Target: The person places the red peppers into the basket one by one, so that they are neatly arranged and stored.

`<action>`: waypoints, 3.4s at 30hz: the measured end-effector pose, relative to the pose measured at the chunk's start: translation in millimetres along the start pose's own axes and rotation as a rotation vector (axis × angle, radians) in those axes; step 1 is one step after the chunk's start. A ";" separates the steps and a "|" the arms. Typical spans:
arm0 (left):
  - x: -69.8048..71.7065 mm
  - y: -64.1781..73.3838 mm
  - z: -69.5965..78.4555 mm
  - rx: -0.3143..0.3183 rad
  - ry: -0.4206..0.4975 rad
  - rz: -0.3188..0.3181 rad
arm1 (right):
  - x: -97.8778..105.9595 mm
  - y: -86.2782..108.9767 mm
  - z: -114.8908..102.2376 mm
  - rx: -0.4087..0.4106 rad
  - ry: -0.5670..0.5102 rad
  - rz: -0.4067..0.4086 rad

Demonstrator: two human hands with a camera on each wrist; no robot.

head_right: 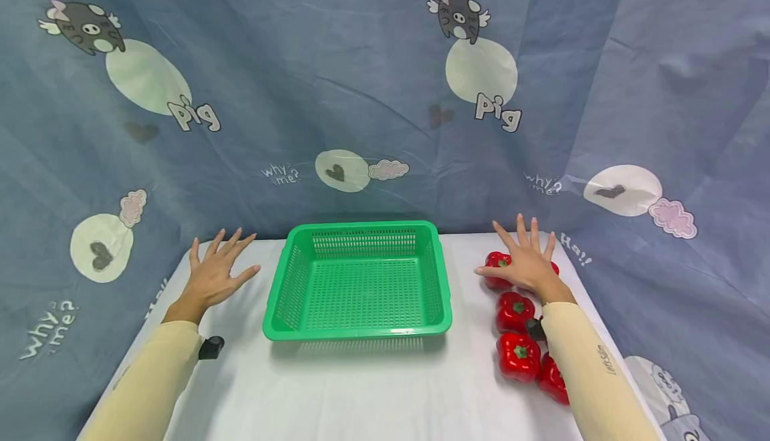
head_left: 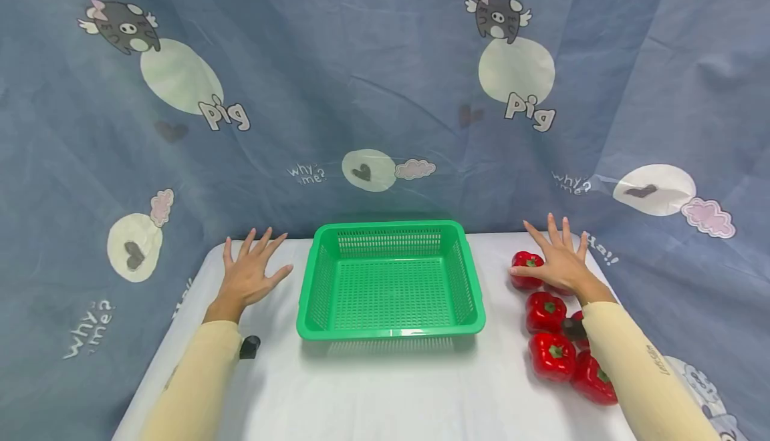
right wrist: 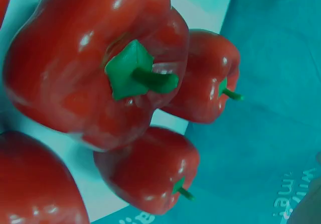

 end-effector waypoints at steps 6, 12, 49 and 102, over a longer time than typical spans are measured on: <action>-6.0 -1.0 2.0 0.017 0.071 -0.010 | 3.3 11.4 6.8 -0.015 -0.021 0.001; -11.0 -1.1 5.1 0.012 0.198 0.009 | 10.8 28.5 14.8 -0.019 -0.062 0.050; -60.1 17.0 18.3 0.329 0.851 -0.087 | -38.0 122.1 97.1 -0.225 -0.559 -0.012; -69.3 8.7 26.1 0.511 0.984 -0.105 | -51.9 122.6 100.8 -0.215 -0.520 -0.139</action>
Point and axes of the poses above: each hand's wrist, its own y-axis away from the middle knuckle, its own x-axis out of the back of the hand, z = x × y, the point moved 1 cm from there along -y, towards the middle knuckle, and after that the axes turned 10 degrees about y, right-handed, at the moved point
